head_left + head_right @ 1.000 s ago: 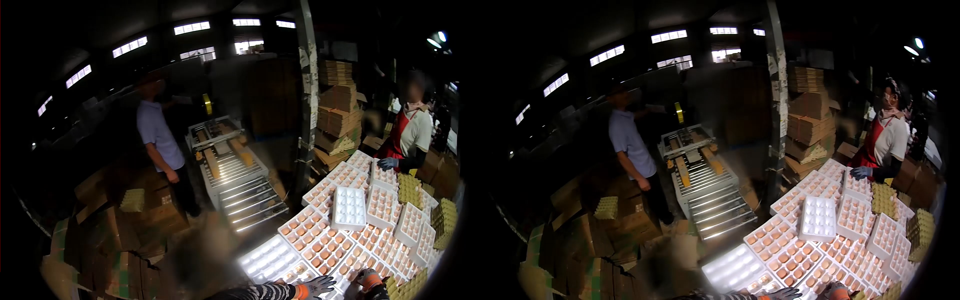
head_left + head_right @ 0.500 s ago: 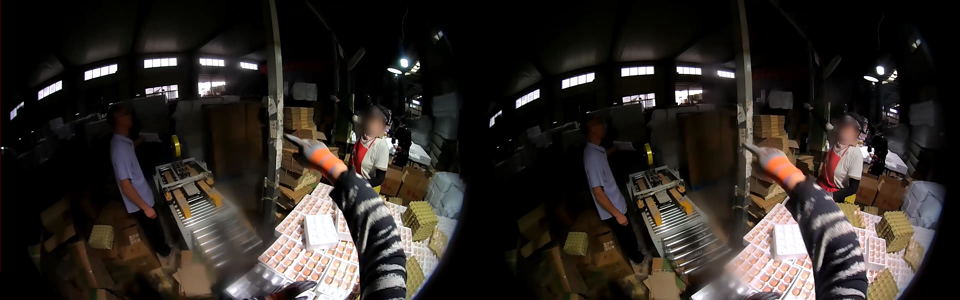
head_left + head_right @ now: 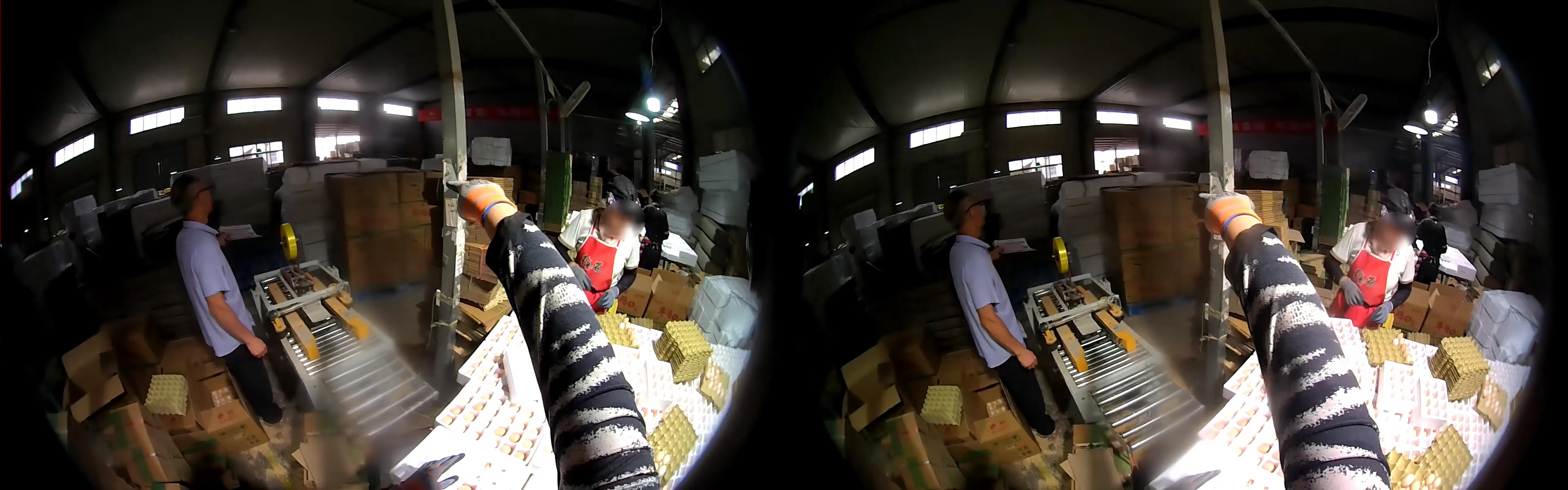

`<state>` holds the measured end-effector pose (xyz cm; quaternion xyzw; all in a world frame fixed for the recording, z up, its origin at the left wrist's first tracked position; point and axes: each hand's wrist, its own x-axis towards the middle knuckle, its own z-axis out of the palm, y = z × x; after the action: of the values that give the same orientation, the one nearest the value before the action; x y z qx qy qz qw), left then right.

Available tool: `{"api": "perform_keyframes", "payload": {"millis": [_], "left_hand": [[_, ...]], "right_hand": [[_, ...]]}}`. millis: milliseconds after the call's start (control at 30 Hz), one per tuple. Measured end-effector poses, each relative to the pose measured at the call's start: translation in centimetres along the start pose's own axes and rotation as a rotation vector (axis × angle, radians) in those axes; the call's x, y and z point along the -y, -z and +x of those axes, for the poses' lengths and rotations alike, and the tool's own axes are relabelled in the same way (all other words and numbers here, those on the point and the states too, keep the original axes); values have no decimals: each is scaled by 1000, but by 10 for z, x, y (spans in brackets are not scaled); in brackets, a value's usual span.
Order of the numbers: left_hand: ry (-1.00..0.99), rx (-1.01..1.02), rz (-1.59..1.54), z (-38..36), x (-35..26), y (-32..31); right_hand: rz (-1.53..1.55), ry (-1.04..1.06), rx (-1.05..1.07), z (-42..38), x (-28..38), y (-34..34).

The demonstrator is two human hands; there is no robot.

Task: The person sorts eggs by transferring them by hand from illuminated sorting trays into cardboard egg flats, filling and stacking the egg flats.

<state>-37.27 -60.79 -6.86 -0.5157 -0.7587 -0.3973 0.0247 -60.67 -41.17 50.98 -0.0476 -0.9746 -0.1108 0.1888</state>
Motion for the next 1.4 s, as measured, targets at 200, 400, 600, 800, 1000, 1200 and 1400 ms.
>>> {"api": "perform_keyframes", "payload": {"millis": [200,400,600,800,1000,1200,1400], "left_hand": [[93,64,-50,17,-49,22],[217,418,-239,35,-71,-19],[197,448,-542,55,-96,-69],[-222,508,-419,159,-233,-147],[-512,553,-25,197,-281,-298],[7,463,-451,214,-296,-280],[-169,679,-99,244,-304,-297]], "right_hand": [[122,378,-311,-108,-22,13],[216,424,36,-369,-128,-29],[347,-164,253,-586,-236,-74],[337,-666,540,-766,-249,-174],[220,-629,319,-820,-235,-277],[964,-924,-93,-839,-260,-239],[617,-710,167,-803,-284,-266]]}}
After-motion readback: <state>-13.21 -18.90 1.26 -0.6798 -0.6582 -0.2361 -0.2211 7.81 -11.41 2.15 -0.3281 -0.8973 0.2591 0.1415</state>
